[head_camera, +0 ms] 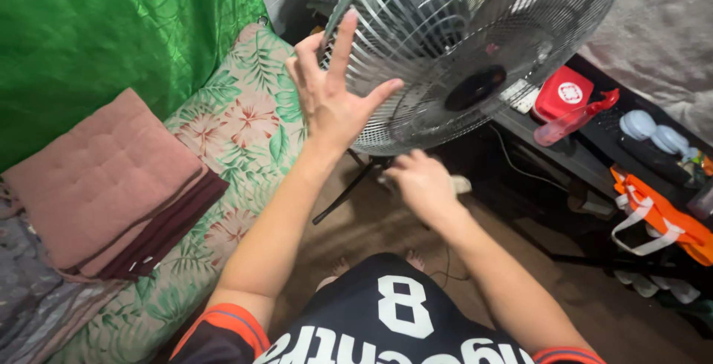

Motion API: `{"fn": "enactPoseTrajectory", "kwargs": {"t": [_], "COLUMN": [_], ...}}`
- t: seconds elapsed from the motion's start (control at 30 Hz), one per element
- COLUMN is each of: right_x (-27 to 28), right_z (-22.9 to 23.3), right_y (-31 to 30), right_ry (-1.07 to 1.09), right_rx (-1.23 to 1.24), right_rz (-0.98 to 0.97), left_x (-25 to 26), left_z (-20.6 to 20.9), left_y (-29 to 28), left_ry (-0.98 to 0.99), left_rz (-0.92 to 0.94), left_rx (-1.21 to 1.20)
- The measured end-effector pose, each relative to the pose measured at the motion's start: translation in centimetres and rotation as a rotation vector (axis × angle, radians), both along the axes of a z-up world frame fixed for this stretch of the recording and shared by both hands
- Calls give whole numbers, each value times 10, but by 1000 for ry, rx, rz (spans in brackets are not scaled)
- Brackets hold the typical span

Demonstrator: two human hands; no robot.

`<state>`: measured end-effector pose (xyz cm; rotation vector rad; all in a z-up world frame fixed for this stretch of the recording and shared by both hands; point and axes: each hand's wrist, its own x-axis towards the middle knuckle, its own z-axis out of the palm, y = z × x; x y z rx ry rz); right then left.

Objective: The person sweeps the floor with a broom, then moves a standing fan and wipes its front grille with a cloth. The person sprays liquid from a bottle onto the cloth and continues wiping the fan grille.

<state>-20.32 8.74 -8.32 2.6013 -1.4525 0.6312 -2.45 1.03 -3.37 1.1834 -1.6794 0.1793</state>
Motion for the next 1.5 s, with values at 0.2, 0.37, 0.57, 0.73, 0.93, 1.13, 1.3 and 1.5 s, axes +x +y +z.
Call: {"fn": "enactPoseTrajectory", "kwargs": {"t": [0.2,0.37,0.57,0.73,0.93,1.13,1.3,1.5], "right_x": [-48,-7,16,-24,12,3,-27,20], "right_z": [31,24,-25,17,6,-15,31,-28], "right_y": [-5,-37,-6,0,-25,-1,-33,-12], "right_ry": [-419,-581,-214,-444,-367,-362,-827,-444], "right_rx": [-311,-643,-93,-229,-549,-55,-347,-111], "right_rz": [-109,-141,119,-92,18,8,-91,0], "left_x": [-2,1,6,0,3,3,-4,-2], "left_z": [-2,-3,-2,-7,-7,-2,-6,2], "left_y": [1,-2,-8,-5,-7,-4,1,-1], "left_ry": [14,10,-6,7,2,1,34,31], "left_rz": [-19,-25,-28,-8,-17,-6,-6,8], "left_rx": [11,-2,-3,-36,-10,-22,5,7]}}
